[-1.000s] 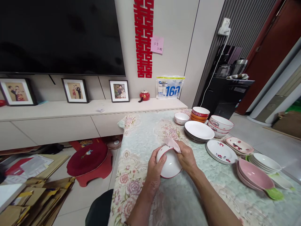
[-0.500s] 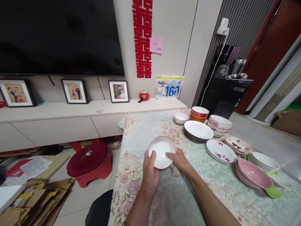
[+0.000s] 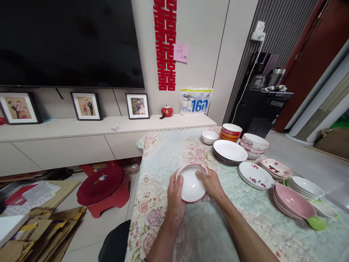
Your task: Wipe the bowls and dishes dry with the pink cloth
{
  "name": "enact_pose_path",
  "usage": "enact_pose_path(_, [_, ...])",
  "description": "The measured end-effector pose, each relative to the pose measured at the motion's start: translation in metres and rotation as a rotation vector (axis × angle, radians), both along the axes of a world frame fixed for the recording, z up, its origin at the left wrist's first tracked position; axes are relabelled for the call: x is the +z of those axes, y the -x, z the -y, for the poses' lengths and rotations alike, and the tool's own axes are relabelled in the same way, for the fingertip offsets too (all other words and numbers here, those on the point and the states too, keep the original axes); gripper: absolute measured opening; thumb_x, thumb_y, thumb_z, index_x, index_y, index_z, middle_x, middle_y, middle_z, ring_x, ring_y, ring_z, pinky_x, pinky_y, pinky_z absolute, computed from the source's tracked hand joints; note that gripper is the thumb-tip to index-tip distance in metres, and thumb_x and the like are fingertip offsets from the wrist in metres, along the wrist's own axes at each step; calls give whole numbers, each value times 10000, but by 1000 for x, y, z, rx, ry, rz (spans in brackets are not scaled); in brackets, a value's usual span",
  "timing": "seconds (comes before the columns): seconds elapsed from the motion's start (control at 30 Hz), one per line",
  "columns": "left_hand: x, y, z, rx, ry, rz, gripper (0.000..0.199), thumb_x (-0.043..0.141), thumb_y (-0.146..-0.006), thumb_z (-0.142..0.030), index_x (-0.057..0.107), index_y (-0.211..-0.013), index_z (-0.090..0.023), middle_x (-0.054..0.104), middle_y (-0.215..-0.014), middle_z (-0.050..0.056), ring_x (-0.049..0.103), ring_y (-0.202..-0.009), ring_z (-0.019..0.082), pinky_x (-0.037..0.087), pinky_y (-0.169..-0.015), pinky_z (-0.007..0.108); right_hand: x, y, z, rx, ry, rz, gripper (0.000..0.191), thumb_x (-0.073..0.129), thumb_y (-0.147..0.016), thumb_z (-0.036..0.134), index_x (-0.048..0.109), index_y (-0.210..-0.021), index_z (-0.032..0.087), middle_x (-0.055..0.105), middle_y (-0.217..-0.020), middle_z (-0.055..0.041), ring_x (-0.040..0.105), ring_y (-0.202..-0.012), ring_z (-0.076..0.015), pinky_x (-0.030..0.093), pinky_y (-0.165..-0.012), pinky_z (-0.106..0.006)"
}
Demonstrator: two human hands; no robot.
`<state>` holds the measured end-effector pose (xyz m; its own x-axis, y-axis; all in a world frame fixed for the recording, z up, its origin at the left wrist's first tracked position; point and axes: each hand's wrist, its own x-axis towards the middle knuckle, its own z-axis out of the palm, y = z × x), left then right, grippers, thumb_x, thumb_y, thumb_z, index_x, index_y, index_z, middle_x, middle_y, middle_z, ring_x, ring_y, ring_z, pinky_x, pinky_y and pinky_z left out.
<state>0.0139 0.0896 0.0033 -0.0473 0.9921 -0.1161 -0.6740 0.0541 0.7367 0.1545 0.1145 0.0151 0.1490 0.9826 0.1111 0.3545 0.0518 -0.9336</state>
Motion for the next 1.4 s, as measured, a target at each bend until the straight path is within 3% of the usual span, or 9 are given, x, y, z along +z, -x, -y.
enact_pose_path(0.2, [4,2,-4,57,-26,111,592,702,-810,-509,566,-1282,-178,697,-1201,123,659,-1099,260,511,-952,383,-13,15,4,156,122,-73,341,612,-763,385,754,-913,113,764,-753,-87,701,-647,-247,562,-584,-331])
enact_pose_path(0.43, [-1,2,1,-92,-73,-63,661,833,-677,-378,576,-1253,-184,682,-1230,118,655,-1091,281,513,-922,372,1,-14,1,-46,-54,103,322,559,-778,318,723,-1012,171,751,-960,-89,666,-917,-279,510,-830,-380])
enact_pose_path(0.57, [-4,2,3,-160,-94,-200,625,821,-691,-400,608,-1237,-182,674,-1251,130,648,-1093,289,520,-883,355,13,-17,6,-49,-154,201,328,565,-752,252,730,-1033,216,734,-1032,-80,644,-985,-275,460,-908,-370])
enact_pose_path(0.67, [-4,1,3,-105,-52,-161,618,789,-721,-454,597,-1245,-187,699,-1191,122,678,-1010,277,538,-822,349,11,-11,4,-50,-168,214,348,559,-782,276,723,-1083,212,740,-1067,-89,647,-1021,-279,463,-928,-381])
enact_pose_path(0.77, [-3,-1,2,-31,-11,-54,651,768,-739,-484,560,-1282,-191,708,-1147,115,690,-985,273,549,-818,363,3,-4,0,-26,-53,67,369,564,-806,354,712,-1108,203,741,-1119,-84,646,-1063,-280,484,-935,-395])
enact_pose_path(0.93, [1,0,-1,63,-2,78,593,722,-794,-508,573,-1279,-199,694,-1200,106,649,-1116,253,518,-942,367,-1,10,5,86,173,-125,316,637,-740,400,721,-889,134,765,-808,-108,701,-735,-253,555,-638,-333])
enact_pose_path(1.1, [1,1,-5,28,-28,118,638,668,-812,-591,589,-1278,-162,716,-1160,137,676,-1070,272,511,-960,418,6,10,12,201,312,-237,442,649,-762,594,655,-702,156,592,-440,-21,537,-383,-161,432,-383,-256])
enact_pose_path(1.27, [0,2,-6,57,-14,167,597,669,-823,-576,593,-1277,-196,660,-1299,137,586,-1244,275,493,-1009,398,10,-13,1,27,147,-324,551,487,-834,700,635,-813,170,592,-548,-10,487,-438,-135,397,-424,-248])
enact_pose_path(1.4, [0,0,-4,46,18,131,589,679,-827,-557,554,-1287,-212,640,-1319,132,595,-1228,264,500,-1005,396,15,-18,1,-52,-85,-262,381,528,-866,518,683,-945,179,664,-800,-58,599,-684,-194,486,-615,-299])
